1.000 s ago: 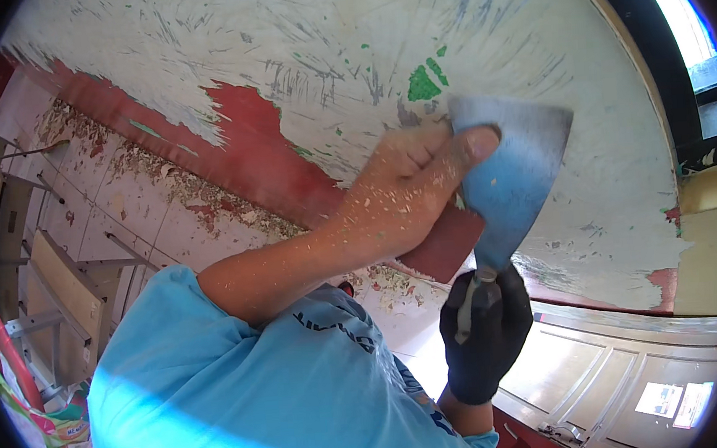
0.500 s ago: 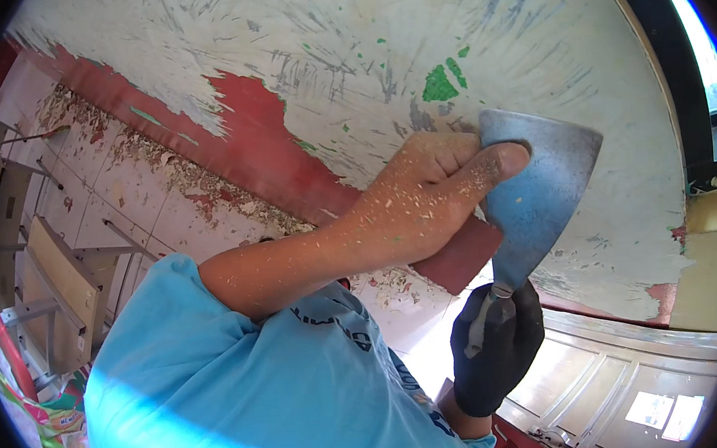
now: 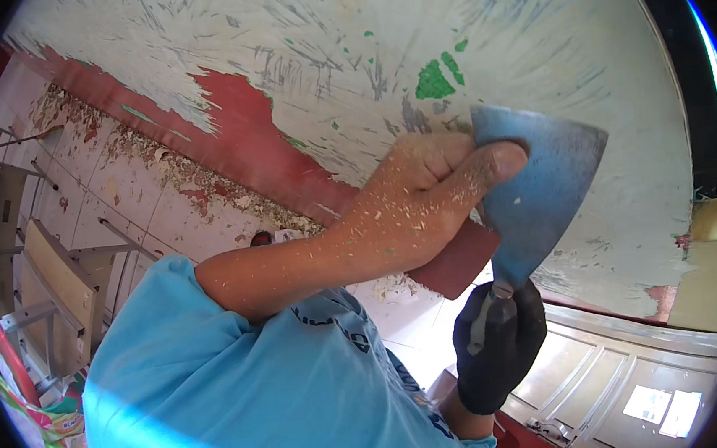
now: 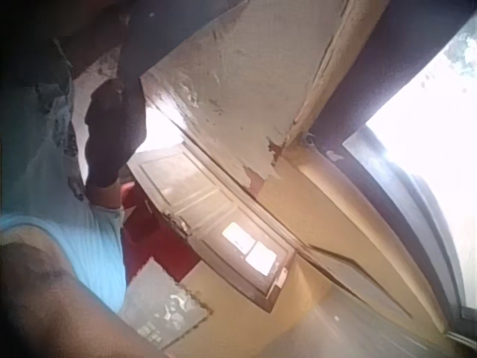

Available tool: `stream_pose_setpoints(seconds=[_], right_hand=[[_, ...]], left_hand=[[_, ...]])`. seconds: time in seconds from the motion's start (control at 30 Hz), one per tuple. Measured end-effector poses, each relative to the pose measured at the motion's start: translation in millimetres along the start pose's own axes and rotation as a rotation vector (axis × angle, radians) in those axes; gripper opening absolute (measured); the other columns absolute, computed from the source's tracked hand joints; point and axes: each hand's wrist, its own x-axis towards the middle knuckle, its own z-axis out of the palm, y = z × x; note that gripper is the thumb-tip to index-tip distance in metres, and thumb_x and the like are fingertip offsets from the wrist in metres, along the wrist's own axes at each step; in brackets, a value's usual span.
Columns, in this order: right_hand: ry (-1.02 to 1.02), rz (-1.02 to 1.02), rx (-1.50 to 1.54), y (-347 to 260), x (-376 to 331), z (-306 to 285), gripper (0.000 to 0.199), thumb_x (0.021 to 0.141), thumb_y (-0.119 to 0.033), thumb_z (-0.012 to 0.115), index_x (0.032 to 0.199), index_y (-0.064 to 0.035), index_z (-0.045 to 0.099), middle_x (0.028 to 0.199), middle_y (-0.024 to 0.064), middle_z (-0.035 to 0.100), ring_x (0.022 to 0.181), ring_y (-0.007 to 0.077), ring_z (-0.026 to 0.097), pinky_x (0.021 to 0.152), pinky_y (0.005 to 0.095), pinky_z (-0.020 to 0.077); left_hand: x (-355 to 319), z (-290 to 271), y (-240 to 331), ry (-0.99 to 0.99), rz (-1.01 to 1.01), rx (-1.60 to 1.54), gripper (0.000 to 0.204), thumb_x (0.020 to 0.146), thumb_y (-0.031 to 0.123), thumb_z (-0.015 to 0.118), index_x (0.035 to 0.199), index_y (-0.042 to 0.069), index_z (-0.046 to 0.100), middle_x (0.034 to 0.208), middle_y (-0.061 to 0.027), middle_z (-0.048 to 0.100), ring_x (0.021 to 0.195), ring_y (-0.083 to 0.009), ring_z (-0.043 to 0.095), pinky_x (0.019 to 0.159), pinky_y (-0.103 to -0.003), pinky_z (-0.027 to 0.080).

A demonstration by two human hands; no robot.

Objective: The person scrapes peeling paint from a wall using a putty knife.

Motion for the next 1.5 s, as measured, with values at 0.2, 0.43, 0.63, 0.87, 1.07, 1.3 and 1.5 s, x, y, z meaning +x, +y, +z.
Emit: stream_pose_setpoints(seconds=[0.2, 0.43, 0.63, 0.87, 1.07, 1.3, 1.5], right_hand=[[0.032, 0.123, 0.393, -10.7, -6.3, 4.1, 0.021, 0.086, -0.015, 0.050, 0.091, 0.0051, 0.055, 0.054, 0.0038, 0.050, 0.041, 0.0066, 0.043, 0.036, 0.0197, 0.0290], [0.027, 0.016, 0.097, -16.6, -2.4, 6.8, 0.025, 0.086, -0.019, 0.047, 0.089, 0.0050, 0.053, 0.058, 0.0040, 0.048, 0.046, 0.0080, 0.041, 0.042, 0.0220, 0.0303], [-0.056, 0.059, -0.057, -23.1, -3.3, 3.4, 0.026, 0.086, -0.021, 0.045, 0.085, 0.0042, 0.051, 0.059, 0.0060, 0.046, 0.053, 0.0099, 0.042, 0.047, 0.0239, 0.0328], [-0.016, 0.078, 0.046, -21.7, -6.4, 8.4, 0.027, 0.086, -0.021, 0.044, 0.089, 0.0058, 0.051, 0.058, 0.0043, 0.048, 0.046, 0.0094, 0.042, 0.042, 0.0218, 0.0329], [0.025, -0.094, -0.100, -23.5, 9.6, 23.8, 0.025, 0.084, -0.020, 0.050, 0.079, 0.0032, 0.055, 0.055, 0.0025, 0.051, 0.045, 0.0077, 0.046, 0.041, 0.0219, 0.0334], [-0.038, 0.072, 0.097, -20.4, 3.6, 18.0, 0.024, 0.085, -0.019, 0.046, 0.081, 0.0040, 0.051, 0.056, 0.0030, 0.048, 0.046, 0.0075, 0.040, 0.042, 0.0210, 0.0293], [-0.049, 0.093, 0.154, -9.7, -5.4, 12.4, 0.025, 0.086, -0.022, 0.045, 0.084, 0.0017, 0.051, 0.052, 0.0038, 0.046, 0.040, 0.0070, 0.040, 0.036, 0.0201, 0.0265]], left_hand=[[-0.1, -2.0, -1.9, -0.001, 0.005, -0.001, 0.043, 0.088, 0.037, 0.052, 0.063, 0.001, 0.050, 0.054, 0.0015, 0.044, 0.052, -0.0051, 0.040, 0.043, -0.025, 0.033], [-2.7, -2.9, -7.2, -0.056, 0.003, -0.036, 0.043, 0.087, 0.037, 0.052, 0.062, 0.002, 0.050, 0.057, 0.0010, 0.046, 0.053, -0.0052, 0.041, 0.044, -0.024, 0.034], [-3.9, -8.1, -7.0, -0.010, 0.001, -0.023, 0.040, 0.088, 0.035, 0.051, 0.065, 0.002, 0.052, 0.058, 0.0007, 0.048, 0.052, -0.0054, 0.043, 0.044, -0.024, 0.034], [-6.2, -9.9, 4.0, -0.070, -0.160, -0.026, 0.037, 0.089, 0.035, 0.050, 0.078, 0.001, 0.060, 0.061, 0.0009, 0.052, 0.054, -0.0048, 0.045, 0.046, -0.022, 0.036], [-5.0, -14.3, 0.6, 0.008, -0.066, -0.111, 0.035, 0.089, 0.035, 0.050, 0.083, 0.001, 0.061, 0.063, 0.0011, 0.054, 0.055, -0.0050, 0.047, 0.047, -0.021, 0.037], [-4.6, -16.2, 0.8, 0.002, -0.078, 0.001, 0.039, 0.087, 0.037, 0.052, 0.075, 0.001, 0.060, 0.058, 0.0019, 0.049, 0.057, -0.0047, 0.046, 0.049, -0.023, 0.037], [-4.1, -15.4, -0.5, -0.007, -0.113, -0.014, 0.040, 0.087, 0.038, 0.052, 0.073, 0.001, 0.059, 0.055, 0.0019, 0.047, 0.055, -0.0050, 0.045, 0.048, -0.023, 0.037]])
